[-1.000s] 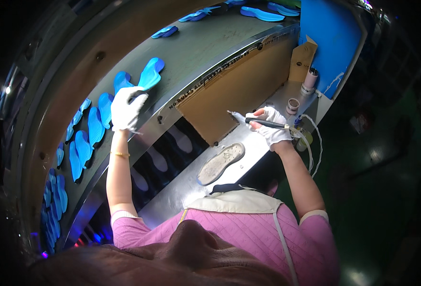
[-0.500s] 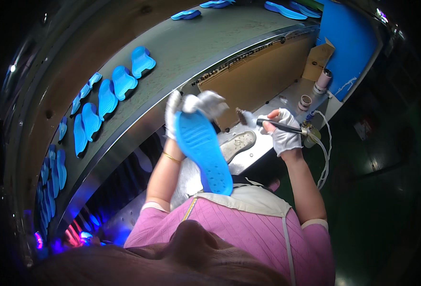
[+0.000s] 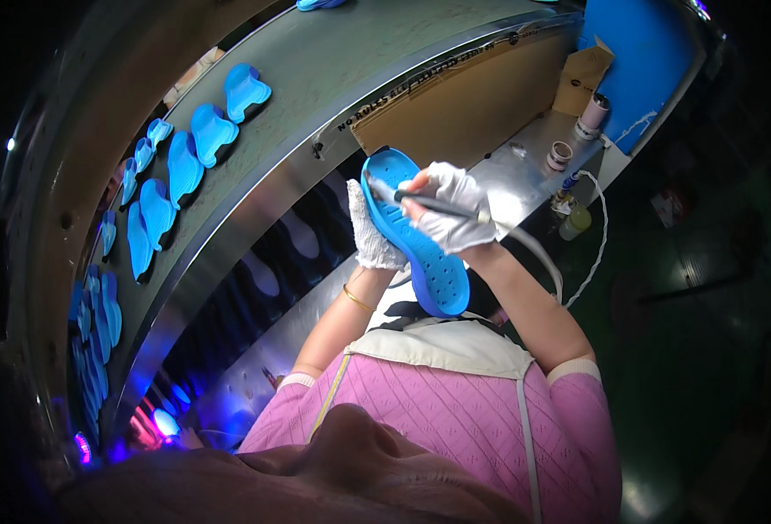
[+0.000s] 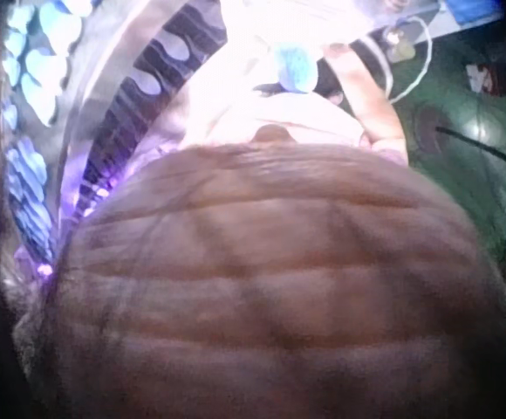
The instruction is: The person walks to an assembly line workstation, puts down a cup, and repeatedly takes shoe soles from an upper tray, applies liquid onto them with a handheld brush tool, and places them onto a conveyor.
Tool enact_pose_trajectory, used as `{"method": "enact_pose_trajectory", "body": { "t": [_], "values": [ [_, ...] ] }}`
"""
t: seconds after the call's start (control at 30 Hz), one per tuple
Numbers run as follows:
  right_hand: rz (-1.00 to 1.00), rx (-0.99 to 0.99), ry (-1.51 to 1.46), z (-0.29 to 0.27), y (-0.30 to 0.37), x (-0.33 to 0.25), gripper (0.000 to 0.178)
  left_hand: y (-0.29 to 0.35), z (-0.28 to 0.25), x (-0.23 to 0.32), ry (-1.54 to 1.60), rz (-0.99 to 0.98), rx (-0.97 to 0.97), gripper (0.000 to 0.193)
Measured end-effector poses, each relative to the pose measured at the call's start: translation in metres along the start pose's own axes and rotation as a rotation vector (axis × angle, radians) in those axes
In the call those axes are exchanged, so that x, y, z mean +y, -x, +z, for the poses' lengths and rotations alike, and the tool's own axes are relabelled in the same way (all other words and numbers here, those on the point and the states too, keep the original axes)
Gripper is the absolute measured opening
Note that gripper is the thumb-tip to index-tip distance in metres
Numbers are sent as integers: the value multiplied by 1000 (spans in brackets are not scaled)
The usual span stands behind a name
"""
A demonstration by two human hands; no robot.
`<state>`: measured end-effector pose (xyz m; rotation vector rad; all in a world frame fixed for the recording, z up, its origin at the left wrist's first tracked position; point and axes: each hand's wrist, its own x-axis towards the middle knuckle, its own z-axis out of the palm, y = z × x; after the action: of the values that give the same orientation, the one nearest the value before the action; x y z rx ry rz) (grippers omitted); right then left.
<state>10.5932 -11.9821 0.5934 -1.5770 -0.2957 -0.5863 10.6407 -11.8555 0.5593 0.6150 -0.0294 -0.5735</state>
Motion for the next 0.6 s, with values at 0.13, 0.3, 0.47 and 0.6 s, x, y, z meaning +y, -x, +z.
{"method": "enact_pose_trajectory", "body": {
  "t": [0.13,0.3,0.47,0.6],
  "values": [
    [-8,59,71,-7,4,11,17,-2,-9,7,319,-111,-350,88],
    [130,-175,-125,-1,25,-3,15,-1,-10,10,54,-30,-240,88],
    [17,-106,-60,-2,36,15,18,3,-10,18,33,-106,-243,92],
    [93,-172,-95,-8,51,1,17,15,-4,22,-26,-138,-124,87]
  ]
}}
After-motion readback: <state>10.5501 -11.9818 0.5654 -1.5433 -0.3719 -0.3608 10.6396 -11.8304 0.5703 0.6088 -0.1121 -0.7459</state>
